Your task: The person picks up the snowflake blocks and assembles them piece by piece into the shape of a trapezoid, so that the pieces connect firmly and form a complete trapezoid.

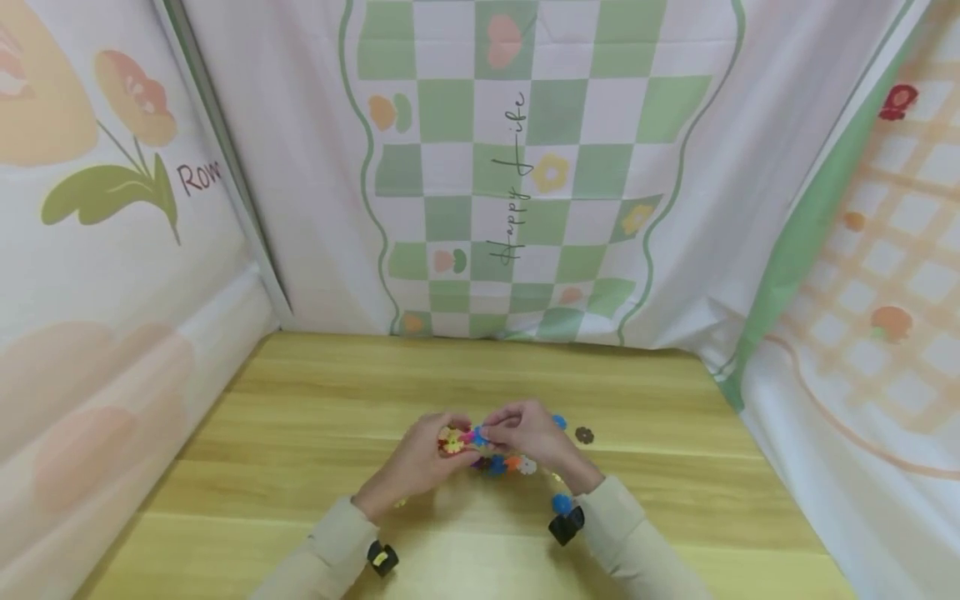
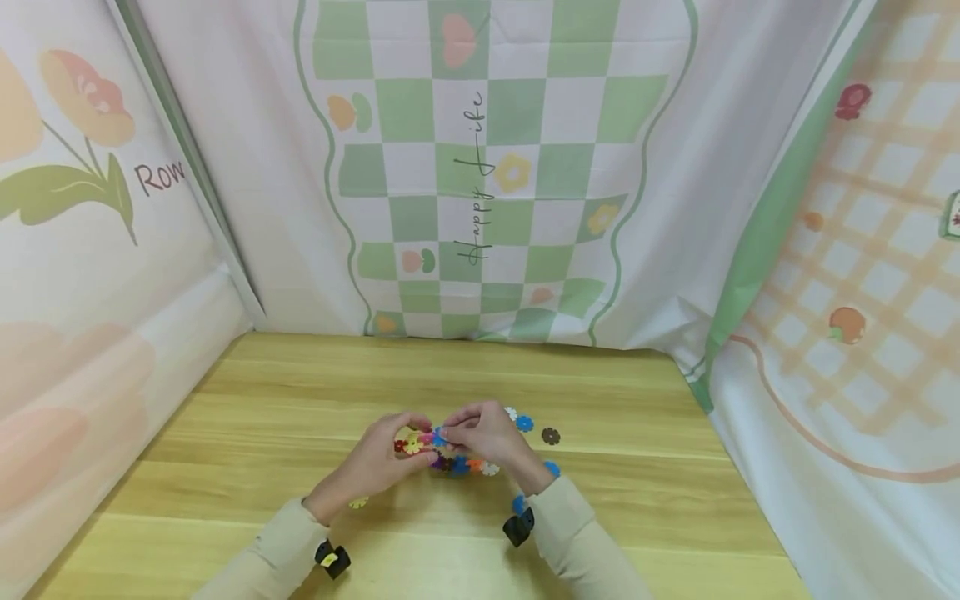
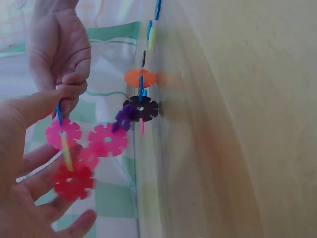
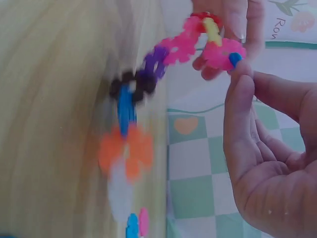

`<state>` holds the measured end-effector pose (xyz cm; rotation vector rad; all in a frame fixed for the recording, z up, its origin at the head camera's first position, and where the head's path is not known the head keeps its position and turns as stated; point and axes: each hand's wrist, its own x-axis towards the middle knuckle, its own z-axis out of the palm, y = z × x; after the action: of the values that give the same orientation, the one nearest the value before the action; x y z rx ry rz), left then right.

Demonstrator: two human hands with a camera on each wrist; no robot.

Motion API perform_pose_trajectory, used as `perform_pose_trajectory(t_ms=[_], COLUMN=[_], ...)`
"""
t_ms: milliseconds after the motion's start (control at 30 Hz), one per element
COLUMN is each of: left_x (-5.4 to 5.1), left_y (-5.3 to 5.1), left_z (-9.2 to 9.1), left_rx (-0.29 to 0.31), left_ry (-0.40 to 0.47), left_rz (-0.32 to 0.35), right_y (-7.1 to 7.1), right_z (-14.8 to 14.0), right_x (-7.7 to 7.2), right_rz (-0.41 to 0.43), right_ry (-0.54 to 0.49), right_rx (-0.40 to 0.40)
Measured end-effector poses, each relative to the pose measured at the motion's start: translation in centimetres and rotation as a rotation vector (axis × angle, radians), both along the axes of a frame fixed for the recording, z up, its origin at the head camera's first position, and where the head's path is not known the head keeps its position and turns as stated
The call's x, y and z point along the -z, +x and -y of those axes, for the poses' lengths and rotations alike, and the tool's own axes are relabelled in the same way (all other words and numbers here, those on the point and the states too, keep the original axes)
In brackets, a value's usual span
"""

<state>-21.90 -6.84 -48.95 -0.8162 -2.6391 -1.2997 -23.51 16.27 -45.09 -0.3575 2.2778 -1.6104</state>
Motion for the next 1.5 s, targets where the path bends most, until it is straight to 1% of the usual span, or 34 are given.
perform_pose_trajectory(t_ms=[33, 100, 133, 167, 233, 300, 367, 433, 533, 600, 667, 767, 867, 967, 1033, 1100, 1167, 1233, 1333, 1500], left_x=[-0.1, -0.1, -0.1, 0.0, 0.2, 0.4, 0.6, 0.7, 0.8, 0.9, 0.9, 0.9, 0.9, 0.9, 0.9, 0.8, 0.7, 0.6, 0.5, 0.5], left_y=[-0.1, -0.3, -0.4, -0.6, -0.7, -0.7, -0.5, -0.3, 0.0, 0.2, 0.4, 0.6, 0.6, 0.7, 0.8, 0.8, 0.8, 0.7, 0.7, 0.5], left_z=[-0.1, -0.5, -0.7, -0.8, -1.0, -1.0, -0.8, -0.6, -0.3, -0.1, 0.1, 0.2, 0.3, 0.3, 0.3, 0.3, 0.3, 0.3, 0.2, 0.1], left_rx=[-0.012, -0.011, -0.006, -0.001, 0.006, -0.004, -0.019, -0.020, -0.002, 0.003, 0.001, -0.008, -0.013, -0.012, -0.004, 0.002, 0.005, 0.005, 0.007, 0.017], left_ry=[-0.029, -0.044, -0.038, -0.023, 0.029, 0.073, 0.097, 0.116, 0.131, 0.140, 0.149, 0.163, 0.166, 0.161, 0.158, 0.157, 0.156, 0.156, 0.159, 0.155], left_rz=[-0.047, -0.118, -0.140, -0.145, -0.122, -0.085, -0.055, -0.027, 0.002, 0.019, 0.036, 0.054, 0.066, 0.078, 0.086, 0.101, 0.107, 0.104, 0.090, 0.076], right_y=[0.0, -0.3, -0.5, -0.9, -1.9, -3.1, -4.3, -5.3, -5.7, -5.6, -5.3, -5.1, -4.9, -4.5, -4.1, -3.5, -3.0, -2.4, -1.7, -1.2], right_z=[-0.1, -0.2, -0.4, -0.6, -1.1, -2.0, -3.1, -4.2, -5.9, -6.6, -7.1, -7.2, -7.1, -6.7, -6.0, -5.1, -3.9, -2.9, -1.6, -0.5], right_x=[-0.2, -0.5, -0.6, -0.8, -0.9, -0.9, -0.4, 0.3, 1.6, 2.6, 3.4, 4.3, 4.5, 4.2, 3.6, 2.9, 2.1, 1.4, 0.8, 0.7], right_rz=[0.000, -0.015, -0.017, -0.020, -0.049, -0.097, -0.161, -0.234, -0.308, -0.320, -0.326, -0.325, -0.337, -0.312, -0.317, -0.342, -0.404, -0.463, -0.515, -0.555], right_ry=[-0.001, 0.009, 0.018, 0.021, 0.054, 0.117, 0.206, 0.323, 0.462, 0.510, 0.524, 0.502, 0.481, 0.438, 0.377, 0.292, 0.217, 0.165, 0.136, 0.110], right_rx=[-0.018, -0.063, -0.079, -0.098, -0.127, -0.130, -0.110, -0.079, -0.063, -0.078, -0.100, -0.121, -0.117, -0.074, -0.055, -0.050, -0.072, -0.100, -0.110, -0.080])
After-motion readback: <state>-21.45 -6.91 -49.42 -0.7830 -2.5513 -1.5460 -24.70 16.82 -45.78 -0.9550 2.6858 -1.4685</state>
